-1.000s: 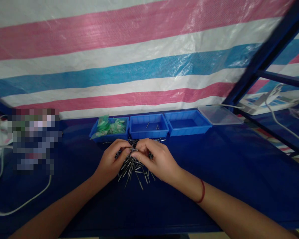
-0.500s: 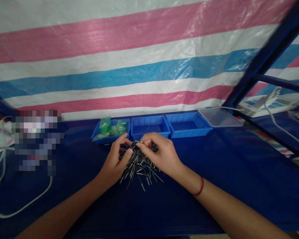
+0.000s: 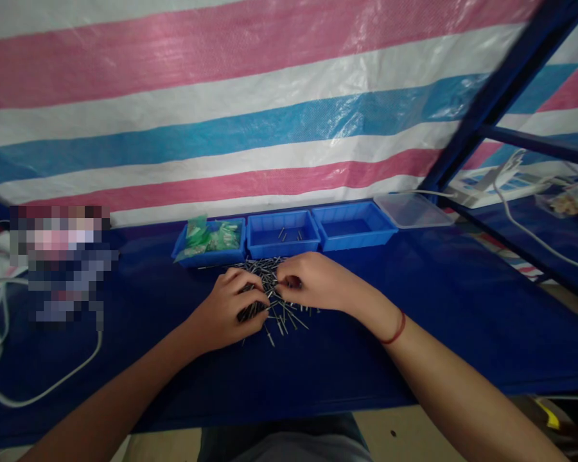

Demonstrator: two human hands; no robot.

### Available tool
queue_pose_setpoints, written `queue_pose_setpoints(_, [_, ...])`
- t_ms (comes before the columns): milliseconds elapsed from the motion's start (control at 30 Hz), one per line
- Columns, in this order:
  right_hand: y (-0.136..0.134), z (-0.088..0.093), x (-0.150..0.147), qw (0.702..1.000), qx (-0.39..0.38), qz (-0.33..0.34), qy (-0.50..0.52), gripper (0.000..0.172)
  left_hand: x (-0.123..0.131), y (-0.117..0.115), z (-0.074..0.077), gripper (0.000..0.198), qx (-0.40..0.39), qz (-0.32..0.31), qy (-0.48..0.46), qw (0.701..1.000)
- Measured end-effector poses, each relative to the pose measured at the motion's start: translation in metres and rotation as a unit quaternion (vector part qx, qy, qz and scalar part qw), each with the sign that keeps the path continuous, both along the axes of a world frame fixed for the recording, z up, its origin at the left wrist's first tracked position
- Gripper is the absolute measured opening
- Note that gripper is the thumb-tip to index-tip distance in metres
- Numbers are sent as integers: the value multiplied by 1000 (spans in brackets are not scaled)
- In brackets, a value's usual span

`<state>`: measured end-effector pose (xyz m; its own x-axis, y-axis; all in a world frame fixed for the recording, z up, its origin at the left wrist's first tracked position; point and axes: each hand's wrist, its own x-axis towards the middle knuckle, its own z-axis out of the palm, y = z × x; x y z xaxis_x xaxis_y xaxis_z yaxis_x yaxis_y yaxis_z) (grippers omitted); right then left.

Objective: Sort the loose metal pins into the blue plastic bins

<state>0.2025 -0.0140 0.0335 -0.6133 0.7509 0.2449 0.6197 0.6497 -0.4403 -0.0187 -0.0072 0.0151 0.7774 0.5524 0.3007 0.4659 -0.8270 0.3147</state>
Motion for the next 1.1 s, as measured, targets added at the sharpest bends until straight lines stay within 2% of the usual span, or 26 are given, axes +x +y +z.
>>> queue_pose_setpoints(100, [-8, 3, -4, 998, -21, 20, -61, 17, 3, -4, -3, 14, 4, -1, 9, 1000])
queue_pose_setpoints(267, [-17, -4, -12, 989, 5, -54, -140, 8, 5, -5, -2, 15, 10, 11, 12, 1000])
queue_pose_setpoints(767, [-18, -14, -21, 980, -40, -74, -179, 8, 1, -1, -4, 17, 3, 28, 13, 1000])
queue_pose_setpoints(867, [-16, -12, -19, 992, -43, -49, -110, 13, 1, 0, -5, 17, -2, 53, 2, 999])
queue_pose_setpoints(967, [-15, -6, -20, 998, -35, -42, 35, 14, 2, 0, -6, 21, -17, 91, -27, 995])
queue_pose_setpoints(1100, [-20, -2, -26, 980, -37, -48, 189, 17, 4, -1, -6, 24, -61, 61, -85, 993])
